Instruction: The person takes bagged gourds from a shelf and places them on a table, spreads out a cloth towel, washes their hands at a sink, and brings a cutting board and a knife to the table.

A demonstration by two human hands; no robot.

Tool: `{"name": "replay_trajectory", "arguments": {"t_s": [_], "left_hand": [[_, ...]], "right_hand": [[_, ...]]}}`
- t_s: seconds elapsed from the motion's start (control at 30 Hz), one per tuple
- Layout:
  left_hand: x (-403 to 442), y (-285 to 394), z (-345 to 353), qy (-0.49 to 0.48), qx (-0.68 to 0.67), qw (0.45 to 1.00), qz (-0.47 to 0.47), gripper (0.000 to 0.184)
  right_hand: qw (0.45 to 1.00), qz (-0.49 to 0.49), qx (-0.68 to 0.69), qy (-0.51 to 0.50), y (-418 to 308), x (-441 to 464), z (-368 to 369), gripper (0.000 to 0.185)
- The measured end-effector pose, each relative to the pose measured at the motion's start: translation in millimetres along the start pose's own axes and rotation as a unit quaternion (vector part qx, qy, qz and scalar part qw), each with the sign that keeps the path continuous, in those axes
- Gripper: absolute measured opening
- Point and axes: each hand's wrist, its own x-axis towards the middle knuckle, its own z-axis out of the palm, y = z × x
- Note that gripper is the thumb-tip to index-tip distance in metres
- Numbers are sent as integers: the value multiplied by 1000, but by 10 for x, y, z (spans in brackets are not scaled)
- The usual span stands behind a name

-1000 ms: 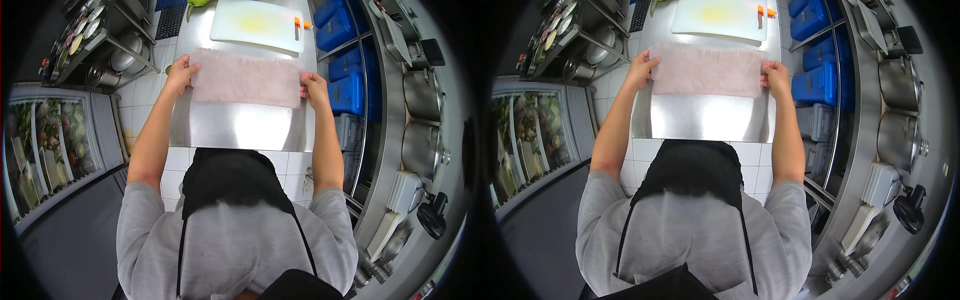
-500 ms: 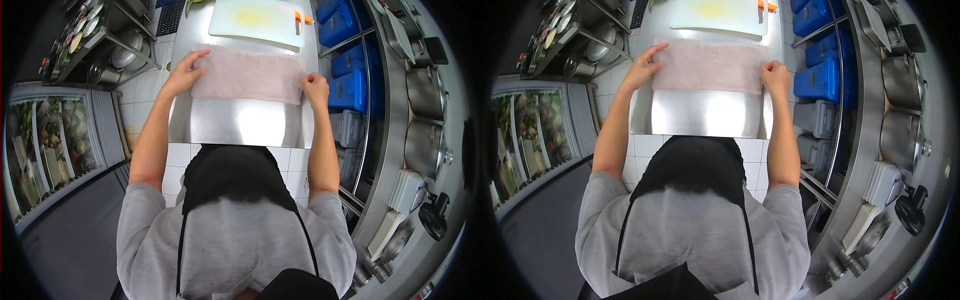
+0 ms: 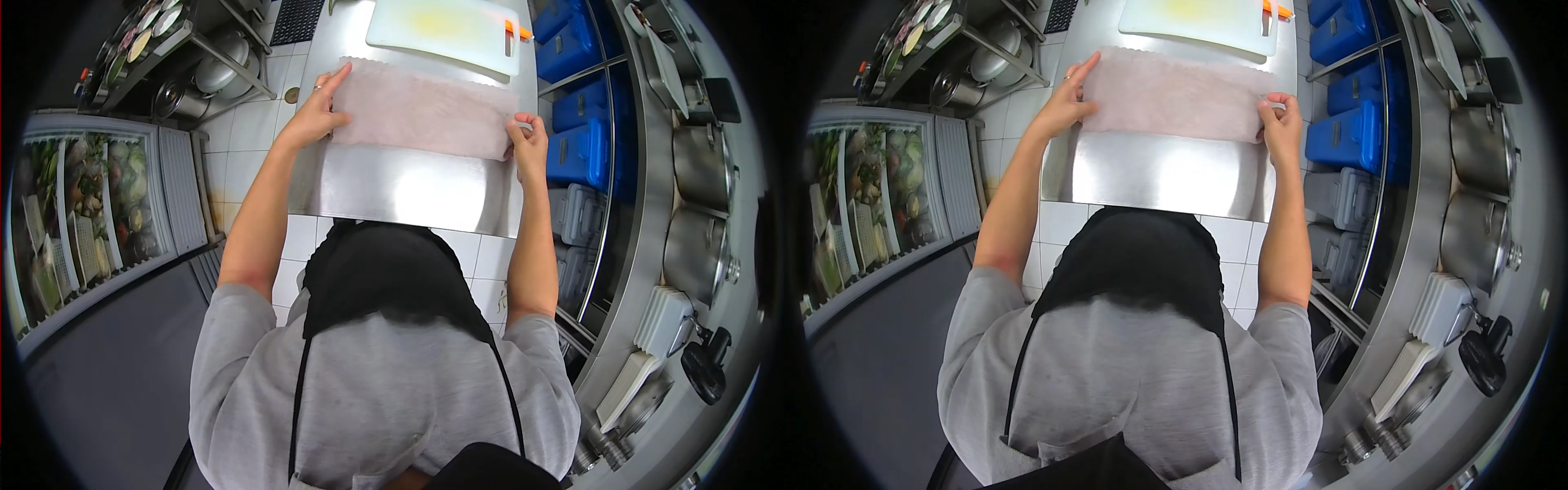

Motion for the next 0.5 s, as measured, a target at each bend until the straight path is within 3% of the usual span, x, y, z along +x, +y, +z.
{"name": "replay_trajectory", "arguments": {"t_s": [0.13, 0.23, 0.3, 0.33, 0.4, 0.43, 0.5], "left_hand": [[-13, -26, -51, -35, -32, 998, -30, 92], [-35, -47, -80, -42, 18, 999, -3, 89], [-129, -17, -10, 55, 233, 971, 12, 84], [-175, 14, 36, 104, 336, 936, 20, 83], [-235, 96, 300, 94, 391, 905, 142, 75], [-288, 125, 435, 89, 414, 883, 203, 72], [-427, 65, 653, 19, 479, 857, 190, 73]], "right_hand": [[988, -76, -129, 42, 214, 24, -63, 23], [948, -137, -274, 86, 144, -150, -83, 23], [894, -197, -372, 152, 51, -316, -27, 23], [871, -270, -387, 134, 25, -360, 24, 26], [812, -403, -412, 93, 32, -517, 188, 32], [798, -422, -429, 40, 43, -599, 334, 39], [765, -424, -484, -17, 59, -712, 573, 50]]}}
